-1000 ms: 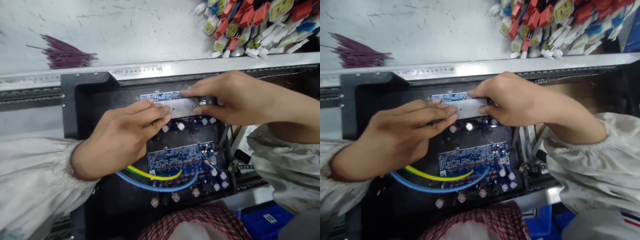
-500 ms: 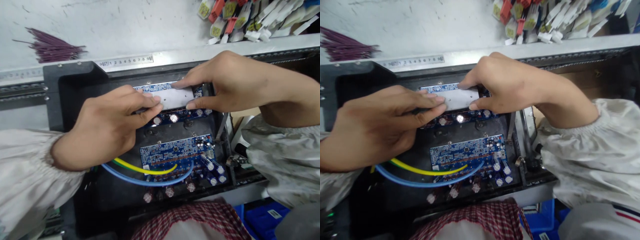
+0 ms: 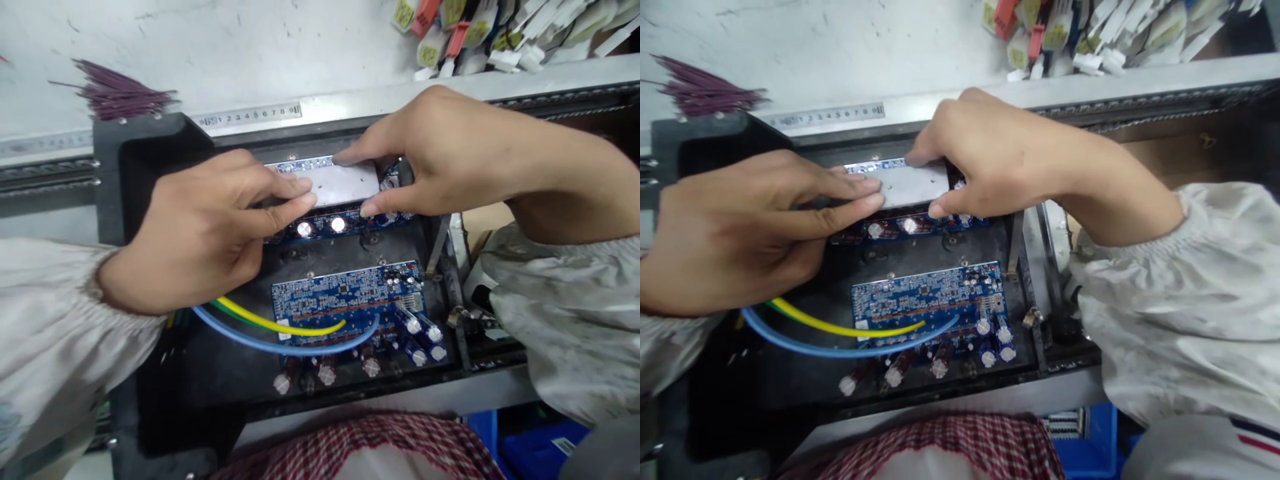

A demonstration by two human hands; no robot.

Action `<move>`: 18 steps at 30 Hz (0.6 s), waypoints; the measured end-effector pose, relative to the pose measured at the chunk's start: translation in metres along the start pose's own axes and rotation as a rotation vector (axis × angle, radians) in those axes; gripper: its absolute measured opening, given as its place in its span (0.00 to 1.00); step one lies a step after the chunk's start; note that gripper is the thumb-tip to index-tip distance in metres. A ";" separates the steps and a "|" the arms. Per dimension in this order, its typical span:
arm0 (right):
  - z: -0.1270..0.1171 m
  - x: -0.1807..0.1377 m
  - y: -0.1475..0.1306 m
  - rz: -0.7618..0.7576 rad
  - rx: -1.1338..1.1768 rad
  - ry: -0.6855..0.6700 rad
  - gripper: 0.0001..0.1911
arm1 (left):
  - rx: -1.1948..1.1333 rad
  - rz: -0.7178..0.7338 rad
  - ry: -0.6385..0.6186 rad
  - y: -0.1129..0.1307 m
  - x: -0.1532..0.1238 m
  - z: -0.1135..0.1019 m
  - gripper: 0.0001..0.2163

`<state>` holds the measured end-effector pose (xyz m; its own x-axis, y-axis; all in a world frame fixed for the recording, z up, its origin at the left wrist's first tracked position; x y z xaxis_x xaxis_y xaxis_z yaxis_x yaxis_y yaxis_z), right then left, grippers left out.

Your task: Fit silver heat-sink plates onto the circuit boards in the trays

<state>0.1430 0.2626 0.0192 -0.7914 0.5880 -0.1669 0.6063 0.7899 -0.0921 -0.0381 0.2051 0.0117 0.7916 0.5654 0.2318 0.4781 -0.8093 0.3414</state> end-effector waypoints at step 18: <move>0.009 -0.002 -0.016 0.082 -0.037 -0.006 0.20 | 0.016 0.002 0.012 0.003 -0.001 0.002 0.21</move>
<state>0.1355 0.2470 0.0119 -0.7385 0.6503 -0.1780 0.6659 0.7448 -0.0417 -0.0367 0.2014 0.0103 0.7880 0.5655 0.2434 0.4825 -0.8128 0.3264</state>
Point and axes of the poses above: each hand's wrist, its own x-axis towards the middle knuckle, its own z-axis out of the palm, y = z × x, the point moved 5 cm from there along x, towards the middle knuckle, and after that the axes turned 9 degrees about -x, right-handed, at the moved point
